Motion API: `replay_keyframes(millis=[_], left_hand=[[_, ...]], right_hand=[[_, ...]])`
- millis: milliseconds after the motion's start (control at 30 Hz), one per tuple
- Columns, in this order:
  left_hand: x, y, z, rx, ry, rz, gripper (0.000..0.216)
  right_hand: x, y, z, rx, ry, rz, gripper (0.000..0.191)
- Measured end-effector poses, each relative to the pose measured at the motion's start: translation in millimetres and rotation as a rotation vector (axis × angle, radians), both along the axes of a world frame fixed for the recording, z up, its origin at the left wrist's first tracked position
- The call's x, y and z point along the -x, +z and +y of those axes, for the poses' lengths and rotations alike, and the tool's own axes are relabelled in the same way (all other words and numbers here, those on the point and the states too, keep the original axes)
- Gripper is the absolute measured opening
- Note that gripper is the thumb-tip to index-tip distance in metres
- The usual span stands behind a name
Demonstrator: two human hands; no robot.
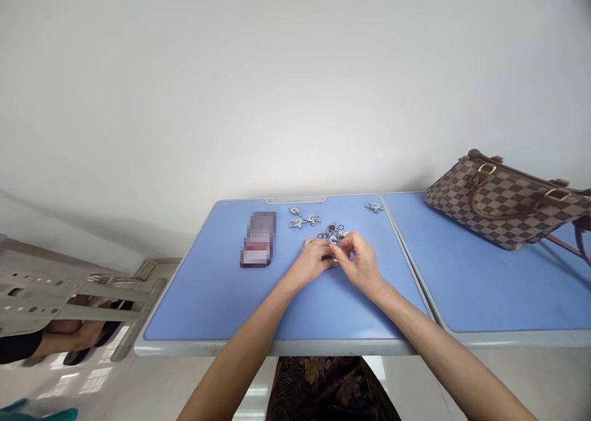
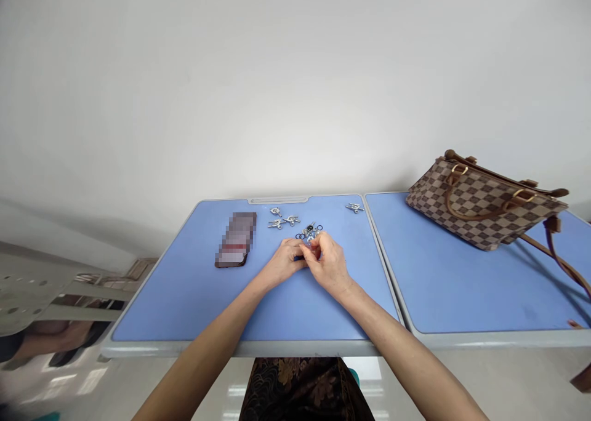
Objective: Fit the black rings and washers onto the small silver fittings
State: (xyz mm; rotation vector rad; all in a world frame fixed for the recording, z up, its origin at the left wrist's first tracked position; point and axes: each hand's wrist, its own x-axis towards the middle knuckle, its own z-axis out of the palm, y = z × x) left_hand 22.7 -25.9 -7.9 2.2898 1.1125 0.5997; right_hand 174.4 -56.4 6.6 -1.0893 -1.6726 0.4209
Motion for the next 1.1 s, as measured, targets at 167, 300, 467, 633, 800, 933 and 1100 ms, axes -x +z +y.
replay_keyframes(millis=[167,300,467,633,800,933,1100], left_hand=[[0.8,-0.8,0.7,-0.001,-0.008,0.001,0.011],[2.1,-3.7,3.3,-0.016,-0.029,0.002,0.01],[3.2,-4.5,4.6,0.004,-0.046,-0.01,0.009],[2.9,-2.3,3.9,0.015,-0.044,-0.018,0.006],[3.7,-6.4,4.5,0.003,-0.029,-0.017,0.004],[3.6,-9.2,5.1,-0.009,-0.034,-0.022,0.007],[2.4,-10.8,5.4,-0.03,-0.059,-0.076,0.005]], right_hand=[[-2.6,-2.5,3.3,-0.003,0.029,-0.05,0.008],[-8.3,-3.5,6.2,-0.053,0.056,-0.123,0.01],[-16.4,2.5,9.0,-0.136,0.193,-0.197,0.029],[-20.3,9.6,11.6,-0.113,0.327,-0.118,0.033],[-18.9,12.3,11.4,-0.001,0.344,0.0,0.024],[-15.8,13.2,9.6,-0.002,0.292,0.005,0.019],[-12.7,12.4,7.0,-0.053,0.247,-0.047,0.02]])
